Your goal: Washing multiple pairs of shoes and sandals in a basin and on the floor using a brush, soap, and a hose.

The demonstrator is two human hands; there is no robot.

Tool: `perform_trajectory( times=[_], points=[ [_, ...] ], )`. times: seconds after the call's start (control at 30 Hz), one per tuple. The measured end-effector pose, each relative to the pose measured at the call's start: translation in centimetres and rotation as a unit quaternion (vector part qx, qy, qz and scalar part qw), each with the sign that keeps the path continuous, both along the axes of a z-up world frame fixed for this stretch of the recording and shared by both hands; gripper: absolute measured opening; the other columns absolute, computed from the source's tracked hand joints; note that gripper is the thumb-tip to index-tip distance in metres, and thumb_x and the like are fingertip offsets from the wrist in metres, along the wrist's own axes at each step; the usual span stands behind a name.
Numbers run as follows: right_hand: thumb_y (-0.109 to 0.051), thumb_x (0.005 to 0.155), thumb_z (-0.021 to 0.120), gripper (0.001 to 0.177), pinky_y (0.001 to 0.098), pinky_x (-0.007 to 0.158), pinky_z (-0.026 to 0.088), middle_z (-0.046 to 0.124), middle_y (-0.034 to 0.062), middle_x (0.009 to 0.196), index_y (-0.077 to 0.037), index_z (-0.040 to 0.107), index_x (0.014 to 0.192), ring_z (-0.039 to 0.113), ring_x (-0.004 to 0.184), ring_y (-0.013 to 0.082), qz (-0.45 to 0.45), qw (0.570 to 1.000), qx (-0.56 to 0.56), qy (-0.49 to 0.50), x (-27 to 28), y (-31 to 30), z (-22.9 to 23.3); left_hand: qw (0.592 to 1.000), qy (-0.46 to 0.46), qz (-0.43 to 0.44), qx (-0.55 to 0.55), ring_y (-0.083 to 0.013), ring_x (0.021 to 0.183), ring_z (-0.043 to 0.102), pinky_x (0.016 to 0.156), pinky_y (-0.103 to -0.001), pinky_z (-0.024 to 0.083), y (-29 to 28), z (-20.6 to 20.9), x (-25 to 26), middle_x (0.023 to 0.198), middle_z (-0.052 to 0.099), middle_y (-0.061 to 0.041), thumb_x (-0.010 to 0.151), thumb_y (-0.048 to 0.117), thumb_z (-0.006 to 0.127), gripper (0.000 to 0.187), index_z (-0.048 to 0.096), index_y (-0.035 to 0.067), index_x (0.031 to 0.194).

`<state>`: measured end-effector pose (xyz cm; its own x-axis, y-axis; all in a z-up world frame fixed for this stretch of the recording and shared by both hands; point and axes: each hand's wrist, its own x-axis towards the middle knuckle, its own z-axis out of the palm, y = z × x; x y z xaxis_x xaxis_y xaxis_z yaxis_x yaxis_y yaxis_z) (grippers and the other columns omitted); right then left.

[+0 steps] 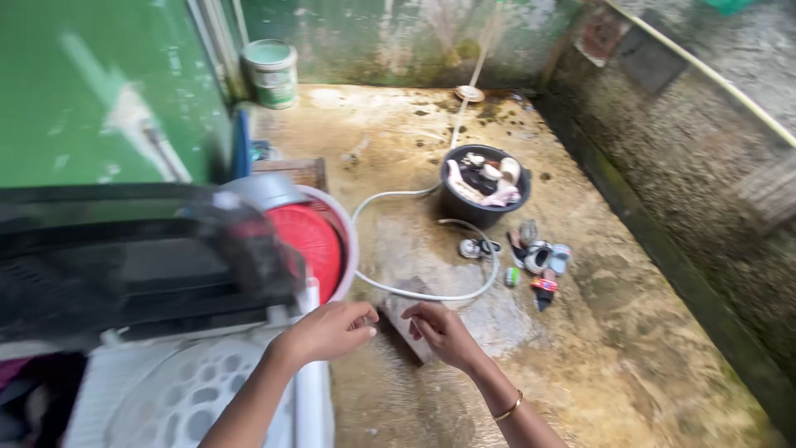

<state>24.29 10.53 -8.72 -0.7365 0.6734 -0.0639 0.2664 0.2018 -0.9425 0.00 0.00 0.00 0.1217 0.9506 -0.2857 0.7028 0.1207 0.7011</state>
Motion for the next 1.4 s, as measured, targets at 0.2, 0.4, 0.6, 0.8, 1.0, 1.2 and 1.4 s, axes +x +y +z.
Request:
perform_trajectory(
  times=[0.2, 0.4, 0.6, 0.8, 1.0, 1.2, 1.4],
  points=[
    [-0.010, 0.101, 0.053, 0.021, 0.0275, 0.072, 0.058, 0.071, 0.0035, 0.080, -0.003, 0.071, 0.109, 0.068, 0.076, 0.0104, -0.118, 0.993, -0.024, -0.019, 10.7, 3.4, -2.3, 0.998, -0.006, -0.064, -0.014, -0.0268, 0.097, 0.072, 0.088, -0.040, 0.054, 7.9, -4.2, 6.1, 0.101, 0.076, -0.013, 0.092, 0.029, 0.062, 0.037, 0.066, 0.007, 0.120],
    [-0.012, 0.101, 0.053, 0.022, 0.0286, 0.071, 0.057, 0.071, 0.0030, 0.080, -0.004, 0.072, 0.110, 0.068, 0.076, 0.0112, -0.232, 0.970, -0.063, -0.023, 17.6, 5.8, -3.4, 0.990, -0.019, -0.130, -0.047, -0.0269, 0.097, 0.073, 0.089, -0.039, 0.055, 14.9, -6.9, 10.3, 0.103, 0.076, -0.012, 0.092, 0.031, 0.061, 0.037, 0.064, 0.008, 0.122],
    [-0.012, 0.102, 0.052, 0.023, 0.0284, 0.071, 0.056, 0.069, 0.0027, 0.081, -0.003, 0.072, 0.110, 0.066, 0.076, 0.0105, -0.285, 0.953, -0.106, 0.005, 22.2, 10.8, -7.6, 0.985, -0.022, -0.171, -0.028, -0.0268, 0.099, 0.073, 0.090, -0.039, 0.055, 23.2, -11.7, 12.9, 0.103, 0.077, -0.012, 0.090, 0.033, 0.063, 0.037, 0.067, 0.011, 0.120],
    [-0.013, 0.101, 0.052, 0.022, 0.0280, 0.069, 0.057, 0.069, 0.0023, 0.081, -0.004, 0.071, 0.109, 0.067, 0.074, 0.0107, -0.340, 0.932, -0.124, 0.027, 25.0, 17.2, -9.1, 0.984, -0.028, -0.177, -0.021, -0.0264, 0.101, 0.072, 0.091, -0.039, 0.055, 31.7, -13.3, 15.5, 0.104, 0.076, -0.011, 0.089, 0.031, 0.066, 0.035, 0.069, 0.011, 0.118],
    [-0.015, 0.101, 0.053, 0.023, 0.0270, 0.063, 0.052, 0.070, 0.0020, 0.080, -0.006, 0.073, 0.109, 0.065, 0.072, 0.0096, -0.395, 0.910, -0.129, 0.000, 28.0, 21.1, -9.2, 0.978, -0.038, -0.204, -0.015, -0.0266, 0.098, 0.072, 0.088, -0.039, 0.055, 38.5, -14.7, 18.7, 0.101, 0.076, -0.012, 0.088, 0.030, 0.067, 0.034, 0.069, 0.011, 0.117],
    [-0.014, 0.101, 0.053, 0.023, 0.0266, 0.065, 0.055, 0.070, 0.0021, 0.081, -0.005, 0.073, 0.110, 0.066, 0.073, 0.0094, -0.412, 0.902, -0.118, 0.045, 33.6, 27.0, -11.7, 0.972, -0.060, -0.228, -0.001, -0.0260, 0.097, 0.072, 0.087, -0.039, 0.055, 45.5, -17.5, 23.5, 0.101, 0.075, -0.011, 0.090, 0.030, 0.066, 0.033, 0.069, 0.010, 0.116],
    [-0.014, 0.100, 0.052, 0.023, 0.0308, 0.067, 0.058, 0.068, 0.0029, 0.080, -0.004, 0.070, 0.109, 0.069, 0.072, 0.0138, -0.422, 0.892, -0.155, 0.049, 39.9, 35.0, -10.9, 0.969, -0.087, -0.231, -0.012, -0.0263, 0.090, 0.073, 0.083, -0.039, 0.056, 54.4, -16.5, 30.9, 0.094, 0.076, -0.013, 0.089, 0.027, 0.066, 0.035, 0.068, 0.009, 0.119]
  ],
)
